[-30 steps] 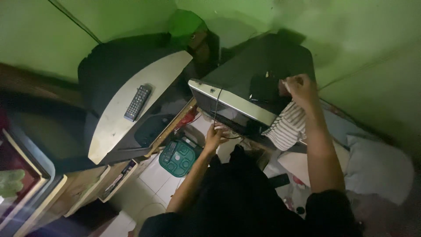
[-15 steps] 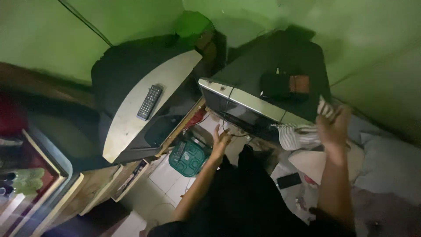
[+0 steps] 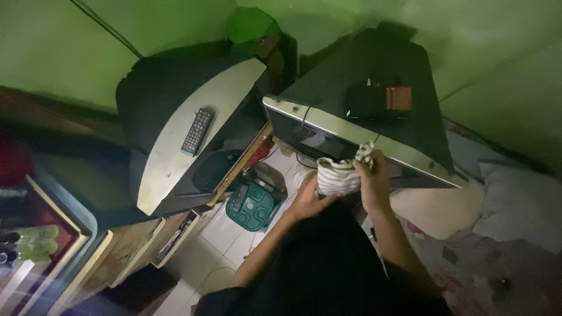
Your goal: Wiping a television and an electronic receiver with a cloth.
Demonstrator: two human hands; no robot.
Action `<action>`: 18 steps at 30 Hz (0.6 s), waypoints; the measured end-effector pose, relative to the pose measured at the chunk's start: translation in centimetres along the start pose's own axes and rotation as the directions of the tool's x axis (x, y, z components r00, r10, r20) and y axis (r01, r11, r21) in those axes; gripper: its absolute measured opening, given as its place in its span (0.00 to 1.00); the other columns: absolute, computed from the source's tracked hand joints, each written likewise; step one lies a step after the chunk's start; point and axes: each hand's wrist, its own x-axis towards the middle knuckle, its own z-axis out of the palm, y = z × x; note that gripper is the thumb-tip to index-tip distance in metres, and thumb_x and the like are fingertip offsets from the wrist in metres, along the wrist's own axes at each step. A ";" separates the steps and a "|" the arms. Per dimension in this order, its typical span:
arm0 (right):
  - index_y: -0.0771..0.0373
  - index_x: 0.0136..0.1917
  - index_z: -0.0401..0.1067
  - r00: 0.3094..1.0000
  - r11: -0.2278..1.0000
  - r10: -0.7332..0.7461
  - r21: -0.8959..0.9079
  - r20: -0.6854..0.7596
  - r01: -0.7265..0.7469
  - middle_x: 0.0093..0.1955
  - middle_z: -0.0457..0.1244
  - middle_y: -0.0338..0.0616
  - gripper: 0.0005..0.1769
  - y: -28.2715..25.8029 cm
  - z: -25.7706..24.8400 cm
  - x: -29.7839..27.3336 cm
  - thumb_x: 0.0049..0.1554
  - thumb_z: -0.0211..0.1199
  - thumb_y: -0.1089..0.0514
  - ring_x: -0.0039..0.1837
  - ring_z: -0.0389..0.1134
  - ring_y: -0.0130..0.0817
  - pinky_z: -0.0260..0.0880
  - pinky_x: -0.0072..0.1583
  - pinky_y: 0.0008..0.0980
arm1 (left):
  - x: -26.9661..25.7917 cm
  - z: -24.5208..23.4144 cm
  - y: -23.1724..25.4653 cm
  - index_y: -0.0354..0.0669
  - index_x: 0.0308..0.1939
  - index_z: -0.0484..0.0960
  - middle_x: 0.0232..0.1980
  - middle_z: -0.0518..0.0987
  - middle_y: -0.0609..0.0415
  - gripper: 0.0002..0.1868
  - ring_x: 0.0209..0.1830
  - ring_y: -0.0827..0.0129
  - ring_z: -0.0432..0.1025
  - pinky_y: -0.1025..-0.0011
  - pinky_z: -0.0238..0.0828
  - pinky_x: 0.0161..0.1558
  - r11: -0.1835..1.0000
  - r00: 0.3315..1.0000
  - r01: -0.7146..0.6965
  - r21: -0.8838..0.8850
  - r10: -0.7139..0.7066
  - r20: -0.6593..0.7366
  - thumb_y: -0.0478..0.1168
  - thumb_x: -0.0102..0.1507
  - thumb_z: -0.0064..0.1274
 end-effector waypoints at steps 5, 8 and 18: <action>0.63 0.55 0.65 1.000 0.989 0.009 -0.146 -0.016 -0.011 0.49 0.62 0.43 0.15 -0.1 0.5 -0.5 0.63 0.64 0.52 0.50 0.63 0.32 0.65 0.53 0.35 | -1.7 3.9 -6.5 0.38 0.63 0.77 0.57 0.82 0.49 0.18 0.59 0.63 0.76 0.64 0.71 0.62 0.942 0.998 0.065 -0.329 -0.063 0.018 0.35 0.69 0.49; 0.67 0.63 0.62 0.974 0.976 -0.031 -0.204 0.226 0.078 0.55 0.63 0.49 0.25 -1.5 1.9 -1.5 0.62 0.64 0.49 0.55 0.65 0.37 0.67 0.55 0.39 | -0.3 3.0 -4.1 0.37 0.63 0.75 0.55 0.80 0.52 0.15 0.56 0.69 0.72 0.67 0.70 0.60 0.874 0.993 0.074 -0.480 -0.110 -0.047 0.35 0.73 0.45; 0.61 0.75 0.55 0.979 1.000 0.026 0.001 -0.204 -0.026 0.70 0.62 0.49 0.29 8.7 -9.1 0.6 0.68 0.61 0.50 0.67 0.66 0.38 0.67 0.68 0.39 | 4.3 1.2 -0.4 0.31 0.70 0.70 0.68 0.73 0.37 0.26 0.70 0.47 0.68 0.60 0.62 0.71 0.952 0.972 -0.205 -0.227 0.225 0.069 0.33 0.67 0.47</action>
